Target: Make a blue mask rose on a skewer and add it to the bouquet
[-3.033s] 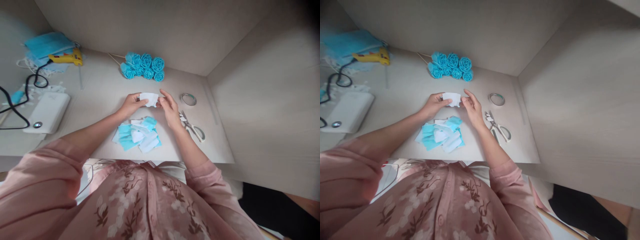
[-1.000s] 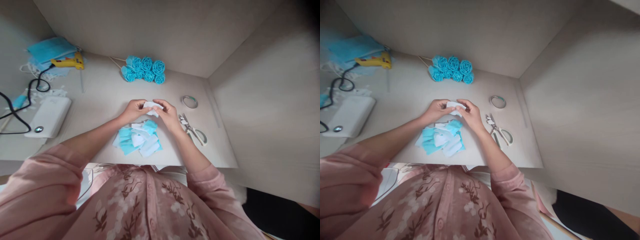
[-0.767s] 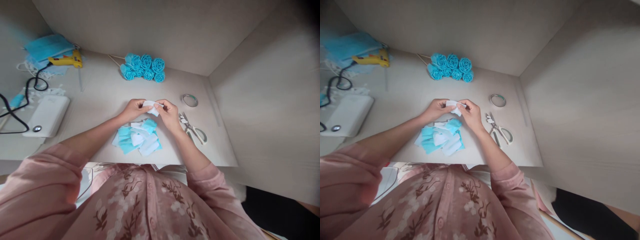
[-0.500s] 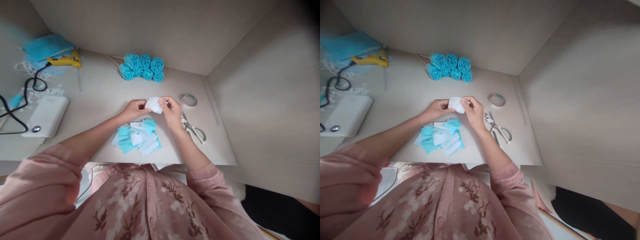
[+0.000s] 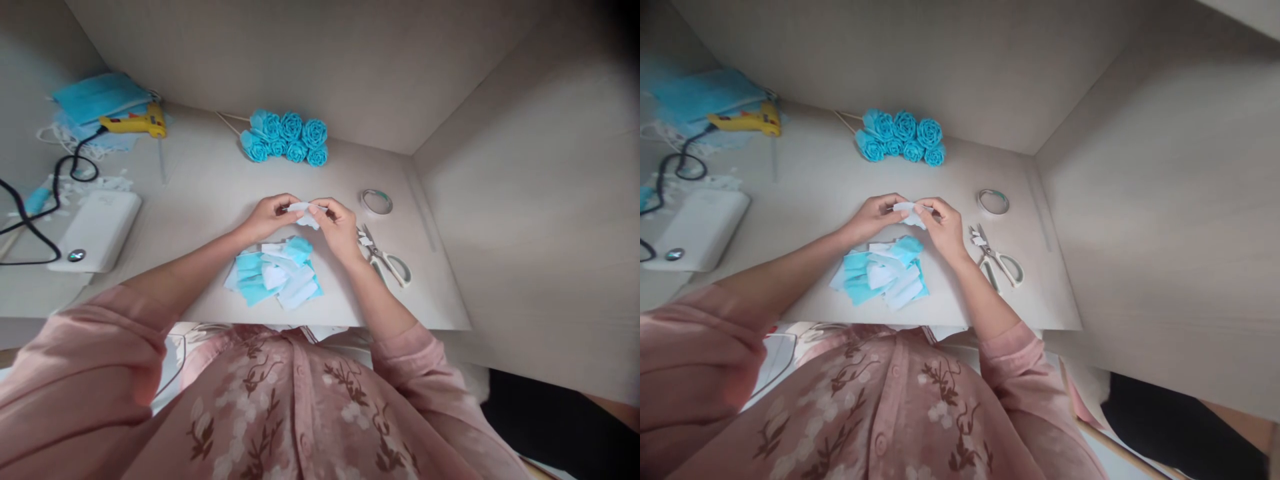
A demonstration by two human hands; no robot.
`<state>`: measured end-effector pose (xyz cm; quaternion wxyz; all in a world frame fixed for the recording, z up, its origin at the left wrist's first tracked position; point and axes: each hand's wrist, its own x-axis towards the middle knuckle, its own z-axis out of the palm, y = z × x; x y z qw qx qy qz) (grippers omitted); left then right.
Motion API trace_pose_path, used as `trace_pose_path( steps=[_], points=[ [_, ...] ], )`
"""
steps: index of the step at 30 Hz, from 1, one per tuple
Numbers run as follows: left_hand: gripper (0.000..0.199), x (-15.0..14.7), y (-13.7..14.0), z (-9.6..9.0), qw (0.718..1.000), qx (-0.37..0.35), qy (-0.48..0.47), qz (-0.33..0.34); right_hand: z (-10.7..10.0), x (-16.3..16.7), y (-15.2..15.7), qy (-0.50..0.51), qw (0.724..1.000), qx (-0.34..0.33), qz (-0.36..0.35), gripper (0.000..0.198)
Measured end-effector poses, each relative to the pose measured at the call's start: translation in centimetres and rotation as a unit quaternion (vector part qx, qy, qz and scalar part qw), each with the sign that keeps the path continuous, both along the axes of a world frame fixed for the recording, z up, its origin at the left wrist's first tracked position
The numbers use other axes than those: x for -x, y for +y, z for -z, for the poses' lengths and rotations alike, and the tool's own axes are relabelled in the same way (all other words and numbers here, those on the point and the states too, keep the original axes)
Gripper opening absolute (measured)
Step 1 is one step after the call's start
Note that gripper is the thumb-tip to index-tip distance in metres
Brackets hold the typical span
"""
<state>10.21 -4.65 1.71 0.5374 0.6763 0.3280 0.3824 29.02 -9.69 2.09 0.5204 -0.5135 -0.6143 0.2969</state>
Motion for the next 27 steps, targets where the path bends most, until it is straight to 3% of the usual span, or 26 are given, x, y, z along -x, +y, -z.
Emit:
trace_pose_path(
  steps=[7,12,19,27],
  points=[
    [0.043,0.0,-0.1,0.2,0.998,-0.029,0.027,-0.053,0.9,0.0,0.4,-0.016,0.999,0.015,-0.048,0.050],
    [0.042,0.0,0.1,0.3,0.996,0.004,-0.016,-0.083,2.2,-0.7,1.2,0.025,0.993,0.063,-0.093,0.061],
    [0.052,-0.3,0.5,0.7,0.983,0.105,-0.109,-0.105,2.5,-1.1,1.6,0.045,0.992,0.063,-0.099,0.060],
    [0.061,-0.3,0.8,0.5,0.969,0.164,-0.146,-0.112,1.0,-1.5,1.0,0.046,0.998,-0.031,-0.043,0.043]
  ],
)
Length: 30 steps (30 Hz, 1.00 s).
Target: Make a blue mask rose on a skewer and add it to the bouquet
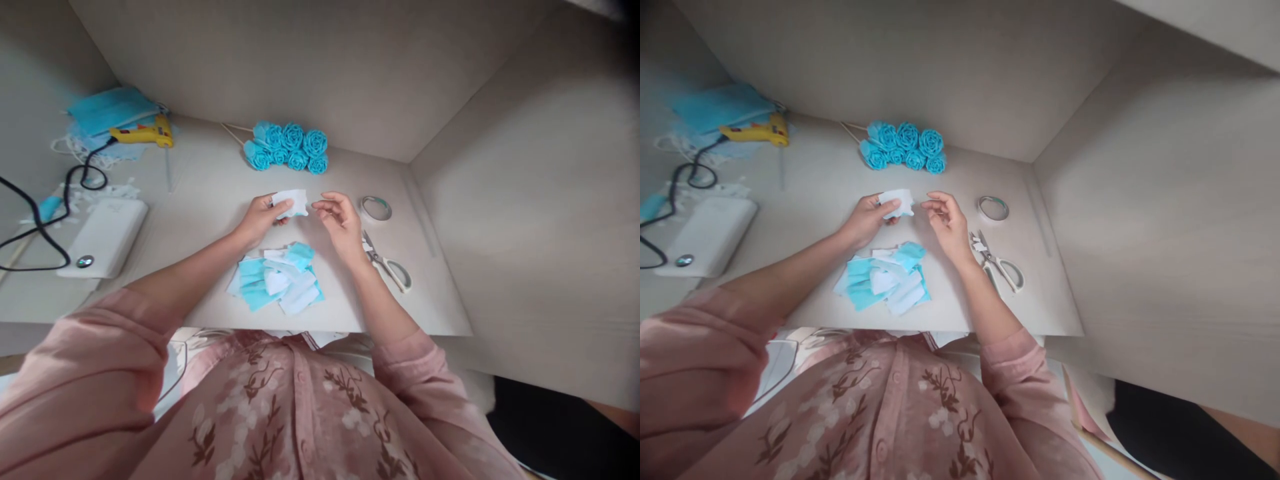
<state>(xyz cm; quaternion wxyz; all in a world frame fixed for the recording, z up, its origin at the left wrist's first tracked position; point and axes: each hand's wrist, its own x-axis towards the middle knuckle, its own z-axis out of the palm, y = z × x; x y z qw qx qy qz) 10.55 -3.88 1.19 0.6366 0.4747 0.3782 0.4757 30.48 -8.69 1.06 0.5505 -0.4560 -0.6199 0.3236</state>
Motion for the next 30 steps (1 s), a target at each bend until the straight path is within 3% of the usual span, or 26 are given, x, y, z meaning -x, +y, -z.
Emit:
trace_pose_path(
  steps=[5,12,22,27,30],
  points=[
    [0.060,0.06,-0.06,0.04,1.000,0.001,0.004,0.009,-1.01,0.13,-0.66,-0.093,0.994,-0.036,-0.033,0.040],
    [0.054,-0.01,-0.19,0.09,0.999,-0.027,0.031,0.022,-0.39,0.13,-0.23,-0.189,0.977,-0.075,-0.058,0.033],
    [0.058,0.09,-0.03,0.28,0.999,-0.024,0.043,0.017,-0.45,0.73,-0.49,-0.143,0.990,0.000,0.002,0.011],
    [0.058,0.17,-0.05,0.28,0.999,-0.025,0.042,0.022,-0.52,0.79,-0.58,-0.132,0.991,0.010,-0.005,0.019],
    [0.059,0.13,-0.11,0.31,0.999,-0.021,0.038,0.025,-0.17,0.77,-0.44,-0.114,0.993,0.009,-0.020,0.041]
  ],
)
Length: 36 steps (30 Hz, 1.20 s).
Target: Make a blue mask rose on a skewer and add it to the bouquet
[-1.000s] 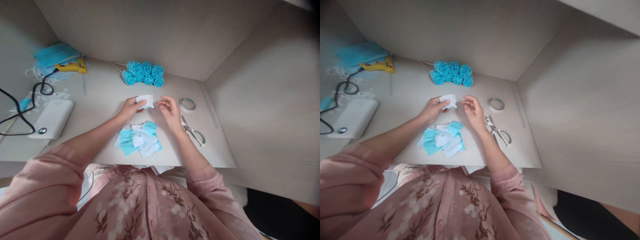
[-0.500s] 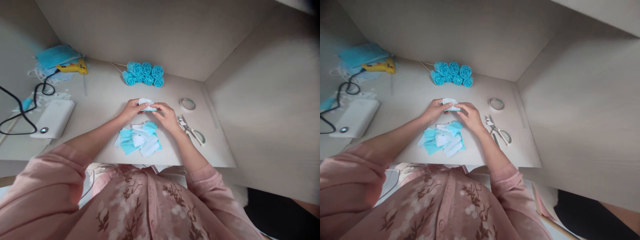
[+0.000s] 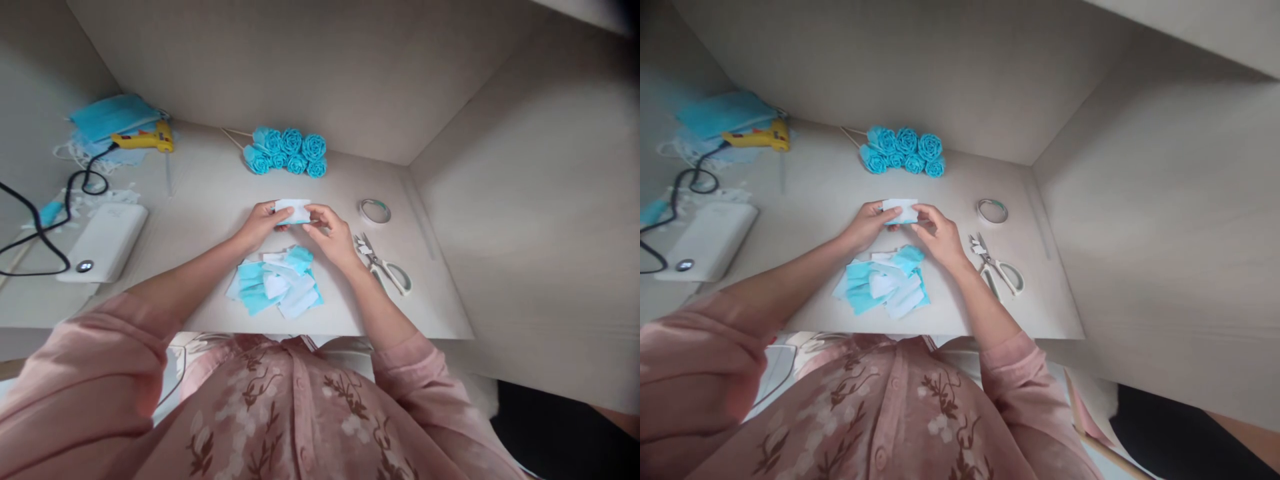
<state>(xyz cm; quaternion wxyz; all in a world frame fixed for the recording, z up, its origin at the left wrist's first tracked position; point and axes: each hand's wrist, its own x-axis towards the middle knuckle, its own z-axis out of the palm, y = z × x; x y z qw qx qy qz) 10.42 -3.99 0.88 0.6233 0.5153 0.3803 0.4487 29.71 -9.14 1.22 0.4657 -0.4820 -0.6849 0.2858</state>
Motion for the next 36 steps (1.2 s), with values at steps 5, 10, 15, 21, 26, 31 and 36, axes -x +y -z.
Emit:
trace_pose_path(
  steps=[5,10,15,21,26,31,36],
  points=[
    [0.063,-0.1,-0.2,0.0,1.000,0.001,0.007,0.009,0.8,0.0,0.4,0.025,0.999,0.024,0.006,0.076],
    [0.062,-0.1,-0.4,-0.1,0.999,-0.019,0.031,0.026,0.7,0.0,0.3,0.022,0.999,0.032,0.004,0.070],
    [0.060,0.1,-0.3,0.0,0.998,-0.041,0.023,0.040,0.7,-0.1,0.5,0.039,0.999,0.035,-0.002,0.064],
    [0.058,0.2,-0.4,-0.5,0.993,-0.077,0.034,0.081,1.5,-0.4,1.1,0.098,0.994,0.049,0.015,0.066],
    [0.052,-0.3,-0.6,-0.6,0.995,-0.076,0.045,0.055,1.9,-0.3,1.3,0.133,0.989,0.063,0.016,0.072],
    [0.043,-0.1,-0.2,-0.1,0.996,-0.060,0.062,0.011,1.9,-0.1,1.1,0.128,0.988,0.086,-0.020,0.080],
    [0.041,0.0,-0.2,0.0,0.995,-0.064,0.071,0.020,1.9,0.1,1.0,0.130,0.986,0.098,-0.035,0.092]
  ],
)
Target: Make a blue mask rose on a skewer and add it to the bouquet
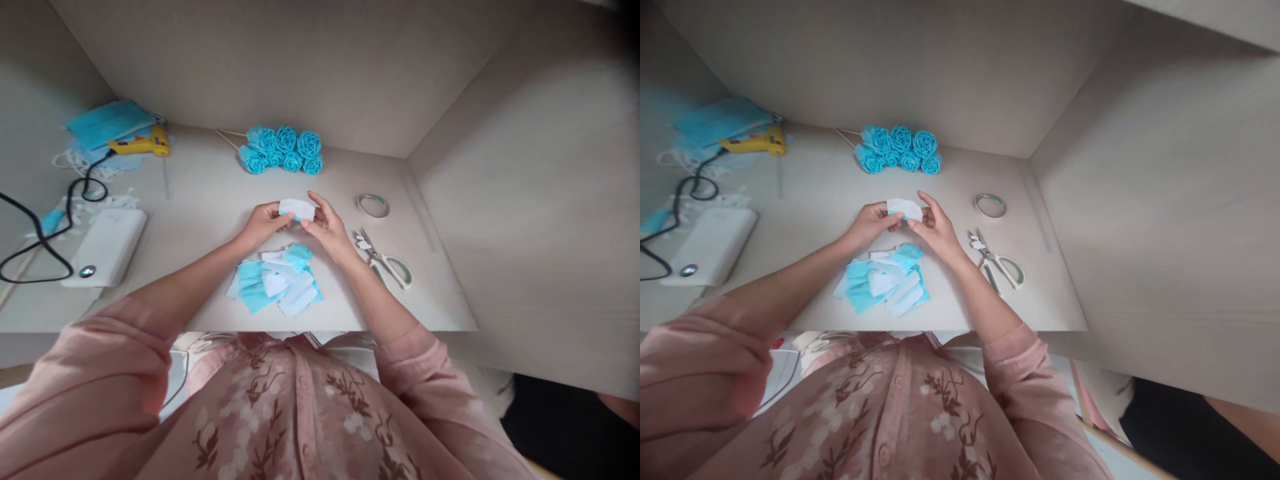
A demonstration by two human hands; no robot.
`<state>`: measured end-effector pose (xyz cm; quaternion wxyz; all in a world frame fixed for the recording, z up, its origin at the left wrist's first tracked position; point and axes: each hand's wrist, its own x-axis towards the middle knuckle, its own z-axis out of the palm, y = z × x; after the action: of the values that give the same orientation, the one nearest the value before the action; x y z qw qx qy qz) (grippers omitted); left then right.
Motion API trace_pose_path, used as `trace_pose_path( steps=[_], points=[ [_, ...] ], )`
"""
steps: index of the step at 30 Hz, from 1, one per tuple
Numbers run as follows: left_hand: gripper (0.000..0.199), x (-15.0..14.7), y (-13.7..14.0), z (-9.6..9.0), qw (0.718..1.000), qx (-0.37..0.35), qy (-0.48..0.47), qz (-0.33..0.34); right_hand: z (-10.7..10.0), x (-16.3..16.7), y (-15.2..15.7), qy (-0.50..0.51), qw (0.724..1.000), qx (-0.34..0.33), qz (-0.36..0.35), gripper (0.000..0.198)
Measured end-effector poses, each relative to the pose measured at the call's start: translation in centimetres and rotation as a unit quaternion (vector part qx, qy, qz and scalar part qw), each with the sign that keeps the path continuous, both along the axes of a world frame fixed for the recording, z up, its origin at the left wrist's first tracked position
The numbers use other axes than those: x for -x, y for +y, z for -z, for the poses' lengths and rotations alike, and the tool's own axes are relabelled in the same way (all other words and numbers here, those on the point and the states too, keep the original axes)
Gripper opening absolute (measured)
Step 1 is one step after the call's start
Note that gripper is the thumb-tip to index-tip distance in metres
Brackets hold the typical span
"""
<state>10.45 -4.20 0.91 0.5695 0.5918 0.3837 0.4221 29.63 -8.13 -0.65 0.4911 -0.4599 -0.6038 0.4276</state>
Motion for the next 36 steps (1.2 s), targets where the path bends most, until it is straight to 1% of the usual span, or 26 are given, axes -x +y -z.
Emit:
trace_pose_path(
  steps=[2,4,7,10,13,17,20,22,24,28,30,33,36],
  points=[
    [0.041,-0.1,-0.1,-0.1,1.000,-0.002,0.017,0.009,0.1,0.0,0.0,-0.018,1.000,0.003,0.011,0.088],
    [0.041,-0.1,-0.2,-0.1,1.000,-0.005,0.023,0.015,0.2,0.0,0.1,-0.034,0.999,0.005,0.024,0.079],
    [0.042,0.0,-0.2,-0.2,1.000,-0.007,0.005,0.001,0.3,0.0,0.2,-0.036,0.999,0.008,0.032,0.072],
    [0.045,0.1,-0.1,-0.3,1.000,0.005,-0.024,-0.015,0.1,0.2,0.1,-0.026,0.999,0.013,0.020,0.073],
    [0.044,0.0,0.0,-0.3,0.997,0.038,-0.067,-0.011,-0.1,0.2,0.1,-0.014,1.000,0.008,0.016,0.075],
    [0.053,-0.1,-0.1,-0.3,0.992,0.066,-0.101,0.039,-0.1,0.2,0.1,0.014,0.999,0.005,0.029,0.077],
    [0.051,-0.2,-0.2,0.0,0.993,0.062,-0.076,0.067,0.1,0.4,0.2,0.028,0.999,0.009,0.031,0.084],
    [0.049,-0.2,-0.2,0.3,0.995,0.066,-0.057,0.054,0.4,0.7,0.2,0.033,0.999,0.009,0.027,0.087],
    [0.046,-0.1,-0.2,0.4,0.994,0.080,-0.057,0.037,0.6,0.9,0.2,0.023,0.999,0.009,0.021,0.087],
    [0.038,0.1,0.0,0.2,0.987,0.119,-0.106,0.026,0.6,0.8,0.1,-0.014,1.000,0.008,0.010,0.085],
    [0.035,0.1,0.0,-0.2,0.982,0.137,-0.124,0.025,0.1,0.2,0.1,-0.030,0.999,-0.008,0.024,0.081],
    [0.035,0.1,0.0,-0.5,0.979,0.155,-0.130,0.028,-1.1,-0.8,-0.1,-0.066,0.995,-0.062,0.050,0.071],
    [0.035,0.0,0.0,-0.6,0.978,0.163,-0.128,0.033,-2.2,-1.5,-0.4,-0.156,0.978,-0.138,0.032,0.063]
  ],
)
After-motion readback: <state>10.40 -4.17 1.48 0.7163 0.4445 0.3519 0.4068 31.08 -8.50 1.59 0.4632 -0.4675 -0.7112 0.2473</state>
